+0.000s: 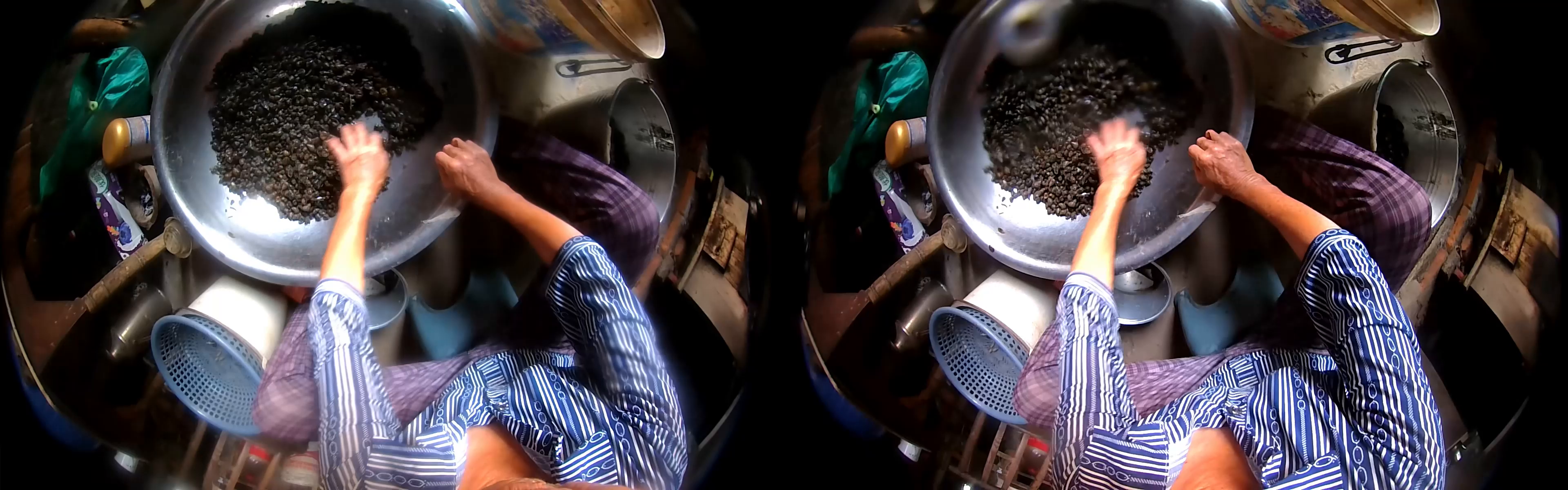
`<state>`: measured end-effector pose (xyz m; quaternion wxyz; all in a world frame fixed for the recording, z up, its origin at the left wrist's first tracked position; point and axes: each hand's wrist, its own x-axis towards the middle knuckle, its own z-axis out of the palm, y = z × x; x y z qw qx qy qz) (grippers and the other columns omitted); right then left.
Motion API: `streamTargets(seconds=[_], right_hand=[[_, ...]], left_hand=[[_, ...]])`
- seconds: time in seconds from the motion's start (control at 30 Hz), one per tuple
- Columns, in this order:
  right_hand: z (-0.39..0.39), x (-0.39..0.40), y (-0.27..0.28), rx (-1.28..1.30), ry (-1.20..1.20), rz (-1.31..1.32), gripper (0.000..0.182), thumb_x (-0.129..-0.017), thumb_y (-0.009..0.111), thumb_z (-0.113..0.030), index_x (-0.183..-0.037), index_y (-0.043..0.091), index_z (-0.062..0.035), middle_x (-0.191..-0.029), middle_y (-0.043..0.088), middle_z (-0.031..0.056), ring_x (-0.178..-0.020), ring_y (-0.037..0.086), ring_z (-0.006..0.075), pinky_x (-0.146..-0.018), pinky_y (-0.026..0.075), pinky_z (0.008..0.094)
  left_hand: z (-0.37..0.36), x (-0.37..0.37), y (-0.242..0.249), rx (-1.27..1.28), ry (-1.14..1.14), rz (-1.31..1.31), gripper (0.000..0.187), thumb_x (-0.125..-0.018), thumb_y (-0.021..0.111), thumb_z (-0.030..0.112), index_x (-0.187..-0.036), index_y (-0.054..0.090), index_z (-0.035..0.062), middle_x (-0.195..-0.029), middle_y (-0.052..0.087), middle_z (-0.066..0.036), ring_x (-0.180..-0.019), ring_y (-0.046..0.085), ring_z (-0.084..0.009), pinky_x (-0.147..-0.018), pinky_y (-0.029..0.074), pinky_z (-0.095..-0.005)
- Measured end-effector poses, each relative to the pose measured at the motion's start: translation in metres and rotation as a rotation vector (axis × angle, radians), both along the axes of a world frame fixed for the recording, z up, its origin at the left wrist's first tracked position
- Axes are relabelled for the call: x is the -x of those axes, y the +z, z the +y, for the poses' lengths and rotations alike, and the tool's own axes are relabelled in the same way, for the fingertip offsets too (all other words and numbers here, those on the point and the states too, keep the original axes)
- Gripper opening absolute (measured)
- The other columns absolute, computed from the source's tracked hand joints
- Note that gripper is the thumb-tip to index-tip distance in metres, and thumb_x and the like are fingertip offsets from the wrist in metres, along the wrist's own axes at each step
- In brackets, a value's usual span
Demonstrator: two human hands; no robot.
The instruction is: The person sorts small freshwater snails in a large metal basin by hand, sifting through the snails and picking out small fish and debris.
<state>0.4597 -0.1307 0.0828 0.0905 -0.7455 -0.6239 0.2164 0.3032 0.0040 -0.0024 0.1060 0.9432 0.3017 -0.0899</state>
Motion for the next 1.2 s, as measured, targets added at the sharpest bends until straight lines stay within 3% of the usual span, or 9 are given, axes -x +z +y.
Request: streamTargets(seconds=[0.1, 0.23, 0.57, 0.73, 0.77, 0.83, 0.9, 1.1, 1.2], right_hand=[[0.000, 0.000, -0.001, -0.030, 0.005, 0.006, 0.008, -0.066, 0.059, -0.011, -0.065, 0.051, -0.0081, -0.068, 0.055, 0.0070, -0.073, 0.054, 0.0231, -0.066, 0.043, 0.0337], [0.001, 0.002, -0.001, -0.101, -0.012, -0.023, 0.010, -0.065, 0.059, -0.012, -0.064, 0.050, -0.0083, -0.068, 0.055, 0.0062, -0.073, 0.054, 0.0228, -0.065, 0.043, 0.0339], [0.000, 0.000, 0.002, -0.057, -0.032, 0.039, 0.008, -0.067, 0.057, -0.008, -0.065, 0.050, -0.0067, -0.068, 0.055, 0.0080, -0.074, 0.054, 0.0253, -0.066, 0.044, 0.0351], [0.001, 0.002, 0.003, -0.004, -0.015, 0.010, 0.006, -0.068, 0.057, -0.010, -0.066, 0.052, -0.0065, -0.073, 0.058, 0.0087, -0.077, 0.057, 0.0251, -0.068, 0.045, 0.0342], [0.001, 0.002, 0.001, 0.002, -0.026, 0.010, 0.006, -0.068, 0.057, -0.010, -0.066, 0.052, -0.0067, -0.072, 0.058, 0.0086, -0.077, 0.057, 0.0249, -0.069, 0.045, 0.0341], [0.000, 0.001, -0.001, -0.016, -0.027, 0.001, 0.006, -0.068, 0.057, -0.010, -0.067, 0.052, -0.0071, -0.071, 0.058, 0.0081, -0.077, 0.056, 0.0243, -0.069, 0.045, 0.0338], [-0.001, 0.001, 0.000, -0.001, -0.017, -0.007, 0.006, -0.068, 0.058, -0.011, -0.067, 0.053, -0.0071, -0.071, 0.058, 0.0081, -0.077, 0.056, 0.0240, -0.069, 0.045, 0.0335], [0.000, 0.001, -0.003, -0.146, -0.024, -0.038, 0.013, -0.070, 0.058, -0.006, -0.061, 0.049, -0.0072, -0.064, 0.054, 0.0069, -0.067, 0.055, 0.0239, -0.062, 0.045, 0.0330], [0.000, 0.001, -0.006, -0.152, -0.023, -0.046, 0.013, -0.070, 0.058, -0.006, -0.061, 0.049, -0.0074, -0.064, 0.054, 0.0065, -0.066, 0.055, 0.0236, -0.061, 0.044, 0.0329]], left_hand=[[-0.025, -0.079, -0.012, 0.156, -0.016, -0.077, 0.048, -0.070, 0.054, 0.024, -0.116, 0.050, 0.0152, -0.129, 0.038, -0.011, -0.120, 0.032, -0.0309, -0.094, 0.023, -0.0590], [-0.043, -0.120, -0.026, 0.296, 0.038, 0.007, 0.044, -0.076, 0.051, 0.020, -0.120, 0.049, 0.0155, -0.129, 0.040, -0.012, -0.124, 0.030, -0.0340, -0.096, 0.017, -0.0633], [-0.018, 0.064, 0.010, 0.113, -0.385, 0.127, 0.029, -0.073, 0.052, 0.008, -0.101, 0.058, 0.0146, -0.130, 0.041, -0.010, -0.123, 0.034, -0.0330, -0.099, 0.019, -0.0601], [0.029, 0.140, 0.029, 0.122, -0.227, 0.312, 0.032, -0.080, 0.047, 0.010, -0.109, 0.057, 0.0191, -0.137, 0.034, -0.010, -0.128, 0.028, -0.0357, -0.102, 0.006, -0.0633], [0.037, 0.147, 0.034, 0.051, -0.229, 0.188, 0.026, -0.076, 0.050, 0.011, -0.100, 0.059, 0.0172, -0.131, 0.041, -0.010, -0.124, 0.033, -0.0342, -0.101, 0.014, -0.0604], [0.050, 0.144, 0.044, 0.025, -0.243, 0.466, 0.022, -0.075, 0.051, 0.011, -0.095, 0.060, 0.0131, -0.131, 0.042, -0.012, -0.124, 0.033, -0.0345, -0.101, 0.014, -0.0608], [0.048, 0.133, 0.044, -0.015, -0.229, 0.459, 0.018, -0.074, 0.053, 0.011, -0.091, 0.060, 0.0105, -0.125, 0.046, -0.012, -0.121, 0.036, -0.0324, -0.100, 0.018, -0.0589], [-0.035, 0.052, 0.017, 0.150, -0.320, -0.064, 0.019, -0.070, 0.056, 0.013, -0.089, 0.057, 0.0106, -0.111, 0.051, -0.010, -0.111, 0.043, -0.0291, -0.094, 0.028, -0.0553], [-0.056, 0.041, -0.010, 0.207, -0.297, -0.033, 0.016, -0.073, 0.054, 0.013, -0.088, 0.058, 0.0112, -0.105, 0.051, -0.011, -0.110, 0.044, -0.0302, -0.094, 0.028, -0.0572]])
